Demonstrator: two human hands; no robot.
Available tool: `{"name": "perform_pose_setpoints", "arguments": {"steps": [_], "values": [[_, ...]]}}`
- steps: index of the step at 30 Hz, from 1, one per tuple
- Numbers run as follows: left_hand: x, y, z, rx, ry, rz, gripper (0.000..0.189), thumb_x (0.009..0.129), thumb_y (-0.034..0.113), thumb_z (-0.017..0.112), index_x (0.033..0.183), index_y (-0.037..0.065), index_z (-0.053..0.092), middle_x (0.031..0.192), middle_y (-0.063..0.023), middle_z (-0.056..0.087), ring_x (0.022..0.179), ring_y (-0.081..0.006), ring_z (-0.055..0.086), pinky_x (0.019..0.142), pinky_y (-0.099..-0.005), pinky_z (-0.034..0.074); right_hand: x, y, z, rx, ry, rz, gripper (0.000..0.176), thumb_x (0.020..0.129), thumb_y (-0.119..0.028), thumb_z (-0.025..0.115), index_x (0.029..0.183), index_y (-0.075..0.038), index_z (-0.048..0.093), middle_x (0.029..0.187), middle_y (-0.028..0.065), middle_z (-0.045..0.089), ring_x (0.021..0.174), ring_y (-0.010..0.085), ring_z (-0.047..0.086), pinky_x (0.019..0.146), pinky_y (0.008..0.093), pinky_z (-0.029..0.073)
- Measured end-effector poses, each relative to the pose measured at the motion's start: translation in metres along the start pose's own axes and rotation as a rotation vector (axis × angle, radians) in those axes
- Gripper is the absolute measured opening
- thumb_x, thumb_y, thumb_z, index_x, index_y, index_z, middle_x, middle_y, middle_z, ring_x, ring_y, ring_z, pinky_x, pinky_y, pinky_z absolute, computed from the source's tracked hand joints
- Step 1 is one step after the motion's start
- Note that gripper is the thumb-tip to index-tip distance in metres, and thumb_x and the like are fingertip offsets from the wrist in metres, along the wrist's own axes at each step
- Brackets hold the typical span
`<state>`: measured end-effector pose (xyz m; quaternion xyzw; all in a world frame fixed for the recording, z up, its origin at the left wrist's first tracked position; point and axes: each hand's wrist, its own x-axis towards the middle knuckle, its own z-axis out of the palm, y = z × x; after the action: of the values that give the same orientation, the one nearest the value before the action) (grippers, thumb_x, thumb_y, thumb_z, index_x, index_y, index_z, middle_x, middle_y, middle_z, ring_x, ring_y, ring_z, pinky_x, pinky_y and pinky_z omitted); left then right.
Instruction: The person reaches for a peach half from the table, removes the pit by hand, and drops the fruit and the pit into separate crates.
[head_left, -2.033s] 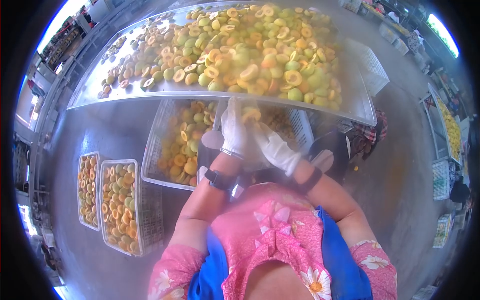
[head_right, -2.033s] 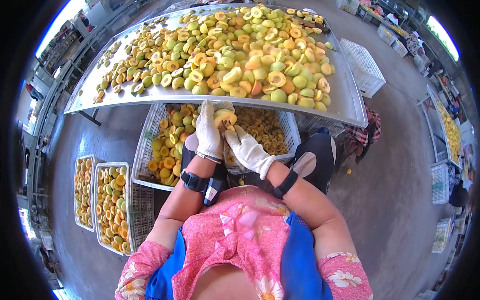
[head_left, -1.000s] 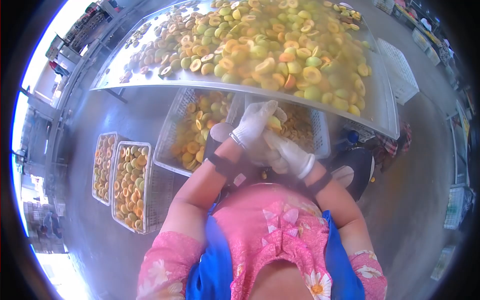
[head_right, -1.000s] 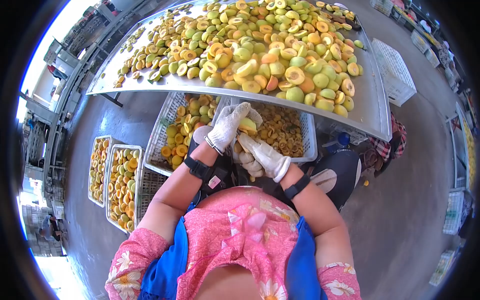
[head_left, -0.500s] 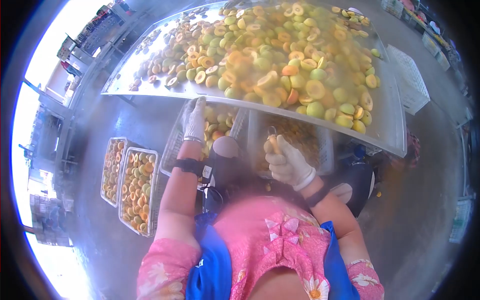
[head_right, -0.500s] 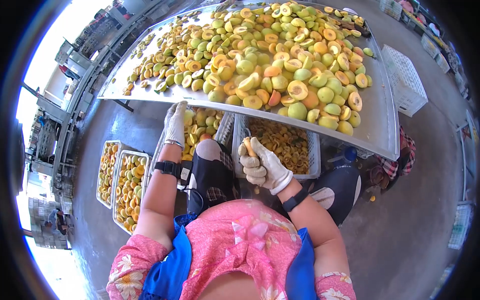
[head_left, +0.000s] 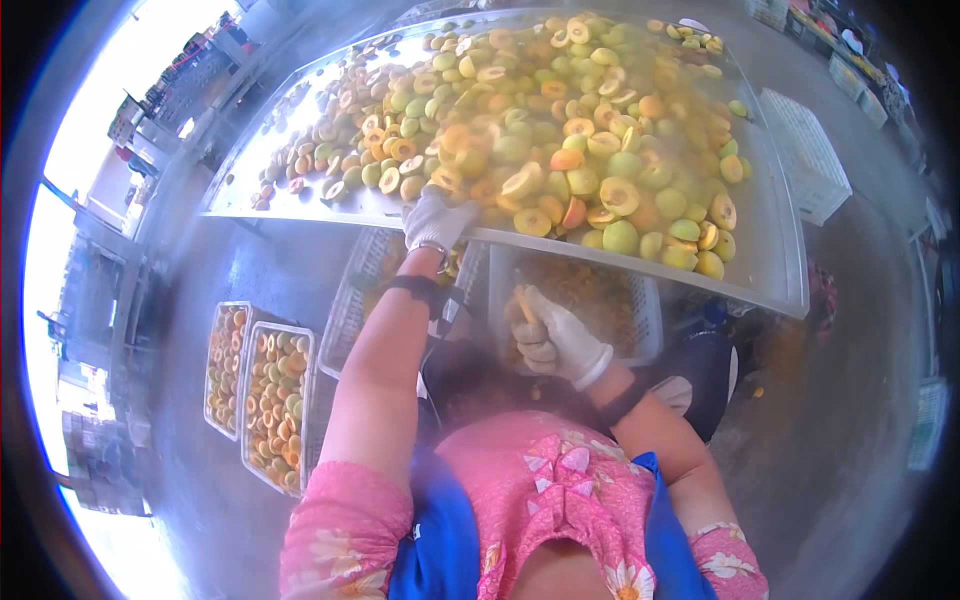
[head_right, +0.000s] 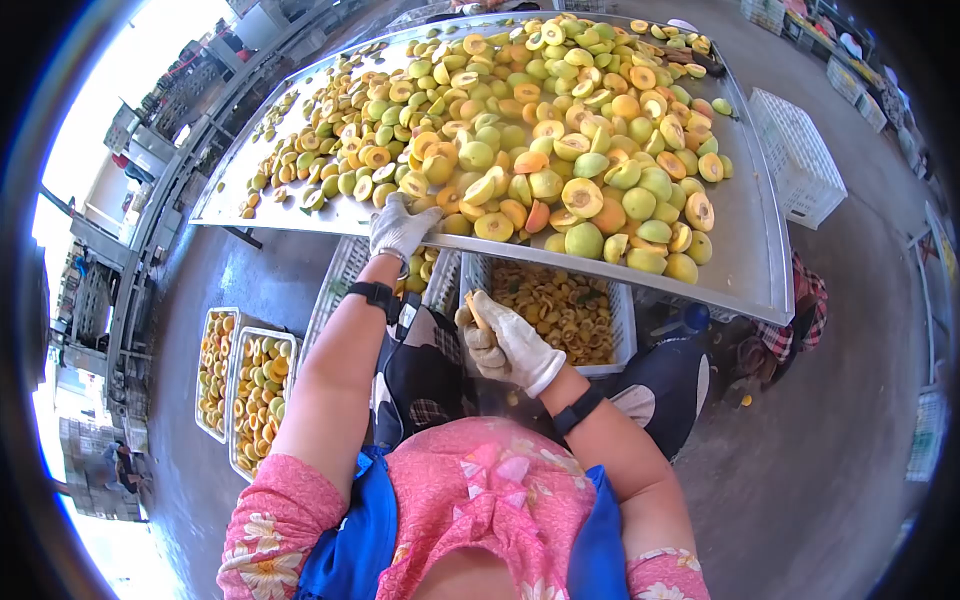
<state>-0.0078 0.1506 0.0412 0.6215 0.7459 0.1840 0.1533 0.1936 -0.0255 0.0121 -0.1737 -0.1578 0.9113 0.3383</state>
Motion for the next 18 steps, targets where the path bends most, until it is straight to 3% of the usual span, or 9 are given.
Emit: {"name": "perform_pose_setpoints", "arguments": {"steps": [3,6,7,9,11,13,15,17,18], "values": [[-0.007,-0.009,0.004,-0.345,0.078,0.051,0.073,0.077,0.042,0.072,0.132,0.001,0.049,0.116,-0.0205,0.062,0.098,-0.0338,0.063,0.094,-0.0392,0.048,-0.003,-0.002,0.01,-0.153,0.137,0.003,0.034,0.105,-0.047,0.037,0.095,-0.019,0.053,0.06,-0.0083,0.038,0.039,0.005,0.027,0.035,0.0208,0.02],[-0.021,-0.016,0.017,-1.542,-0.166,0.096,0.039,0.096,0.022,0.058,0.127,0.0,0.051,0.12,-0.014,0.063,0.111,-0.0291,0.063,0.09,-0.0423,0.054,0.003,0.007,0.001,-0.368,0.232,-0.101,0.032,0.105,-0.042,0.041,0.106,-0.016,0.059,0.064,-0.0056,0.048,0.041,0.007,0.036,0.038,0.0212,0.029],[-0.025,-0.02,0.022,-1.542,-0.168,0.095,0.039,0.096,0.022,0.058,0.127,0.0,0.051,0.12,-0.014,0.063,0.111,-0.0291,0.063,0.09,-0.0423,0.054,0.005,0.011,-0.003,-0.569,0.229,-0.281,0.031,0.104,-0.041,0.044,0.103,-0.014,0.058,0.063,-0.0056,0.047,0.04,0.006,0.036,0.036,0.0214,0.029],[-0.048,-0.018,0.028,-1.03,-0.05,0.446,0.044,0.099,0.029,0.053,0.132,0.002,0.047,0.124,-0.0146,0.06,0.113,-0.0309,0.062,0.092,-0.0452,0.054,0.003,0.015,-0.002,-0.767,0.232,-0.459,0.031,0.104,-0.041,0.046,0.1,-0.011,0.056,0.061,-0.0055,0.047,0.039,0.005,0.037,0.034,0.0215,0.028],[-0.068,-0.012,0.035,-0.725,0.052,0.635,0.048,0.102,0.037,0.048,0.136,0.004,0.043,0.128,-0.0152,0.058,0.115,-0.0328,0.061,0.093,-0.0474,0.054,0.0,0.009,0.003,-0.749,0.367,-0.347,0.033,0.104,-0.039,0.047,0.102,-0.008,0.056,0.063,-0.0022,0.051,0.043,0.0115,0.047,0.037,0.03,0.035],[-0.092,0.005,0.032,-1.767,-0.382,0.123,0.048,0.103,0.038,0.045,0.137,0.005,0.043,0.126,-0.0149,0.058,0.112,-0.0316,0.062,0.088,-0.0432,0.056,-0.007,0.005,0.009,-1.08,0.453,-0.537,0.03,0.103,-0.035,0.049,0.1,-0.006,0.054,0.064,0.0085,0.058,0.051,0.0293,0.059,0.047,0.0442,0.042],[-0.104,0.011,0.037,-0.976,-0.059,0.411,0.05,0.103,0.043,0.043,0.137,0.006,0.044,0.125,-0.0139,0.059,0.108,-0.0292,0.063,0.081,-0.0388,0.056,-0.002,0.005,0.003,-1.466,0.495,-0.904,0.026,0.101,-0.031,0.051,0.097,-0.005,0.051,0.069,0.0197,0.062,0.066,0.0451,0.061,0.057,0.0544,0.042],[-0.115,0.013,0.036,-1.69,-0.462,0.137,0.051,0.103,0.045,0.043,0.137,0.007,0.046,0.125,-0.0131,0.059,0.104,-0.0266,0.064,0.077,-0.0371,0.056,-0.007,0.004,-0.002,-1.482,0.552,-0.84,0.024,0.1,-0.03,0.053,0.095,-0.007,0.049,0.071,0.0241,0.061,0.07,0.0474,0.059,0.058,0.0561,0.043],[-0.118,0.014,0.038,-1.689,-0.506,0.128,0.053,0.103,0.047,0.043,0.136,0.006,0.048,0.125,-0.012,0.058,0.108,-0.0242,0.062,0.085,-0.0377,0.054,-0.008,0.001,-0.005,-1.55,0.567,-0.824,0.024,0.099,-0.03,0.054,0.096,-0.007,0.049,0.07,0.0239,0.061,0.069,0.047,0.06,0.057,0.0561,0.043]]}}
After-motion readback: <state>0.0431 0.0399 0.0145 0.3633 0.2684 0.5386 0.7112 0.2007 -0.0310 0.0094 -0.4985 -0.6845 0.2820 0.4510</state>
